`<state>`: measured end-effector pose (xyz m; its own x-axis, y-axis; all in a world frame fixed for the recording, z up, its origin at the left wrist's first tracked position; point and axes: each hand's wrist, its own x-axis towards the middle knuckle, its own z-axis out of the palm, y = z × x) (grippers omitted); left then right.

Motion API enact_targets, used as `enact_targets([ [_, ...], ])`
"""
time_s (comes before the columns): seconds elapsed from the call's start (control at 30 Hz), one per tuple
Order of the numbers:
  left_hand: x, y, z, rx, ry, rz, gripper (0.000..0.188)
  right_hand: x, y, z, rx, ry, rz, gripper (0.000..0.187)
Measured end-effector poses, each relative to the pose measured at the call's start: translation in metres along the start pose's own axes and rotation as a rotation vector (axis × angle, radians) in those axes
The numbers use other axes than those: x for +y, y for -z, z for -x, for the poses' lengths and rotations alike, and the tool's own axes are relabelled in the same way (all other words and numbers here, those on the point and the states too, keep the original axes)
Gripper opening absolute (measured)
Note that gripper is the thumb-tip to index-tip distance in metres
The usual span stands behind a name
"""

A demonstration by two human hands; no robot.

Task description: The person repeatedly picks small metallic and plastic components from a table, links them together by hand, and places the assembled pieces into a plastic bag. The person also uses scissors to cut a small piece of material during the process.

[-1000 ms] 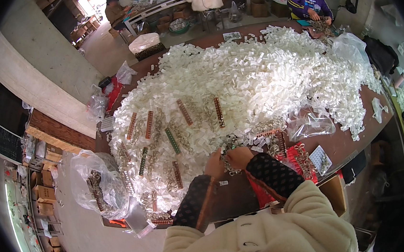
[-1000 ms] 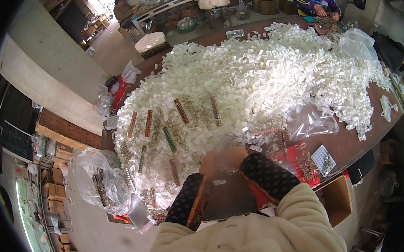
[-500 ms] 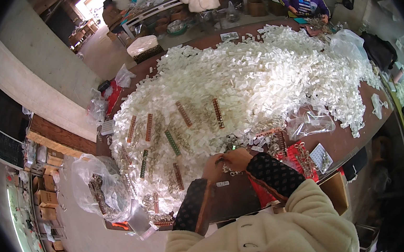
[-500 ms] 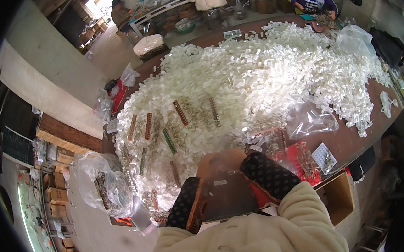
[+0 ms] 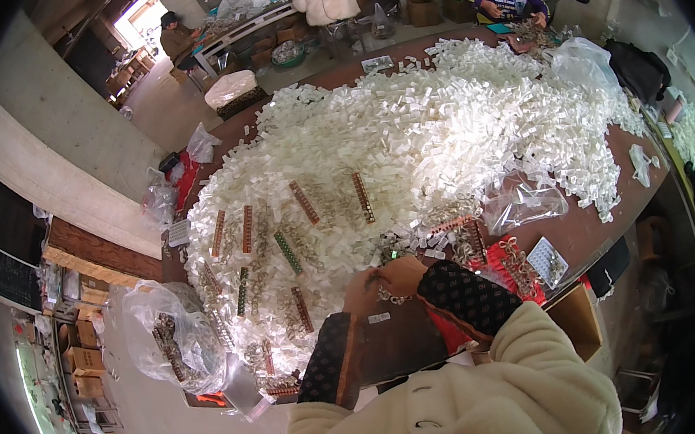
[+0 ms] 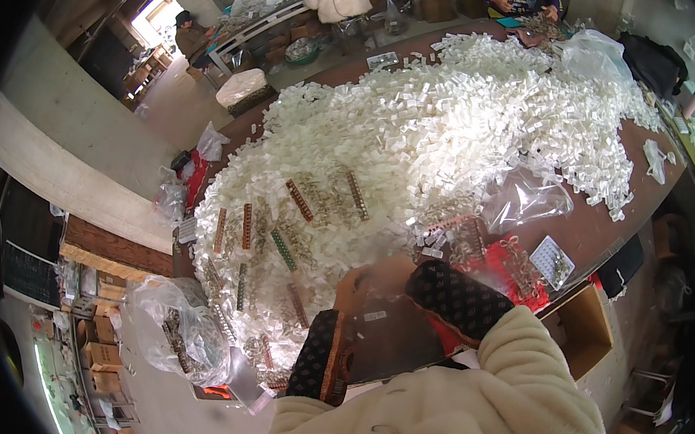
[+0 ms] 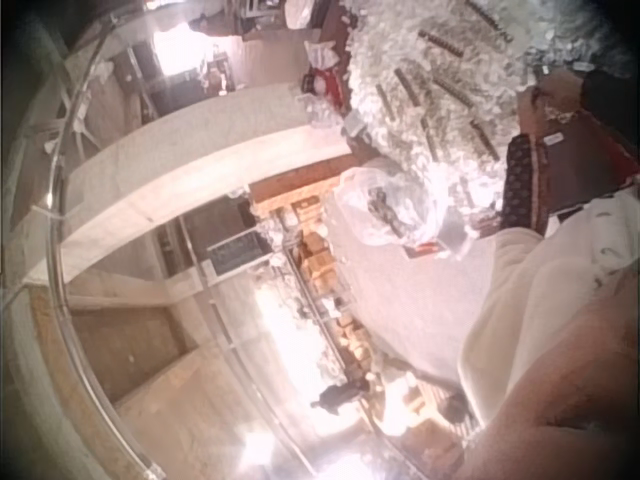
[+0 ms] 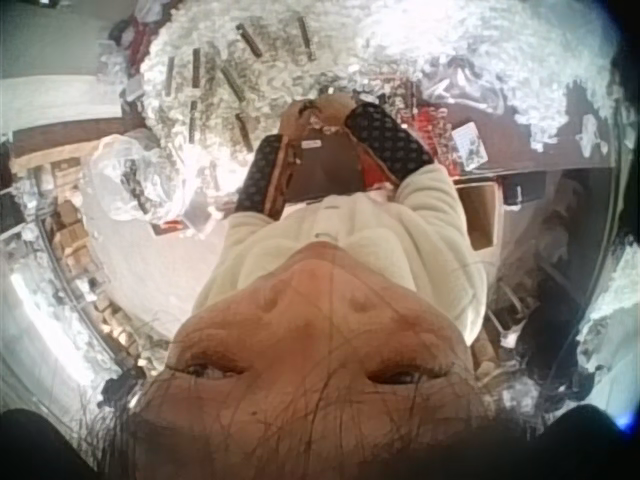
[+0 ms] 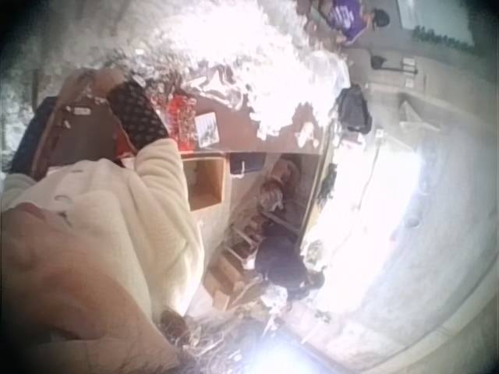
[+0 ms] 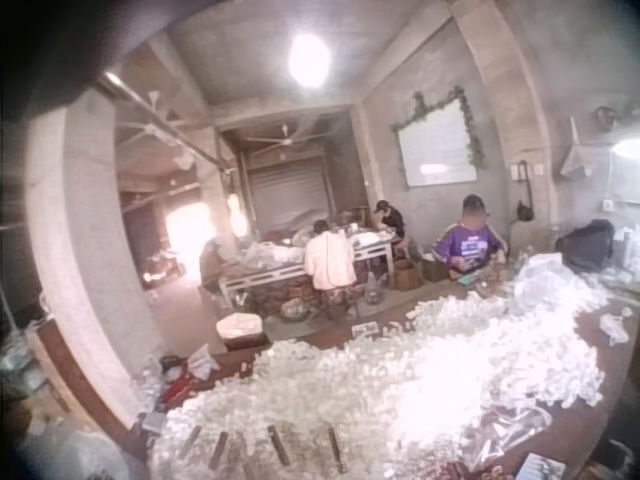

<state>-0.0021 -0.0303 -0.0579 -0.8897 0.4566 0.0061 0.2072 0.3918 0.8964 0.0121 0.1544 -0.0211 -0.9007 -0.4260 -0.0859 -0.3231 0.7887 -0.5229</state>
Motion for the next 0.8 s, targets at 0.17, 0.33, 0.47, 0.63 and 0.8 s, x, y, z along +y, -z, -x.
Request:
enact_targets([
  [0.17, 0.006, 0.001, -0.004, -0.048, -0.144, -0.119, 0.025, -0.006, 0.008, 0.008, 0.095, 0.018, -0.070, 0.026],
  [0.33, 0.019, -0.001, -0.005, -0.042, -0.074, -0.224, 0.027, 0.004, -0.011, 0.004, 0.230, -0.010, -0.078, 0.024],
  [0.47, 0.020, -0.003, -0.005, -0.025, -0.058, -0.207, 0.025, 0.011, -0.025, -0.005, 0.101, -0.081, 0.039, 0.030],
  [0.63, 0.007, -0.001, -0.008, 0.026, -0.057, -0.339, 0.036, 0.009, -0.027, -0.008, 0.130, -0.142, 0.092, 0.031],
  [0.8, -0.010, 0.000, -0.009, 0.020, -0.183, -0.246, 0.037, 0.014, -0.033, -0.012, 0.143, -0.014, -0.060, 0.022],
])
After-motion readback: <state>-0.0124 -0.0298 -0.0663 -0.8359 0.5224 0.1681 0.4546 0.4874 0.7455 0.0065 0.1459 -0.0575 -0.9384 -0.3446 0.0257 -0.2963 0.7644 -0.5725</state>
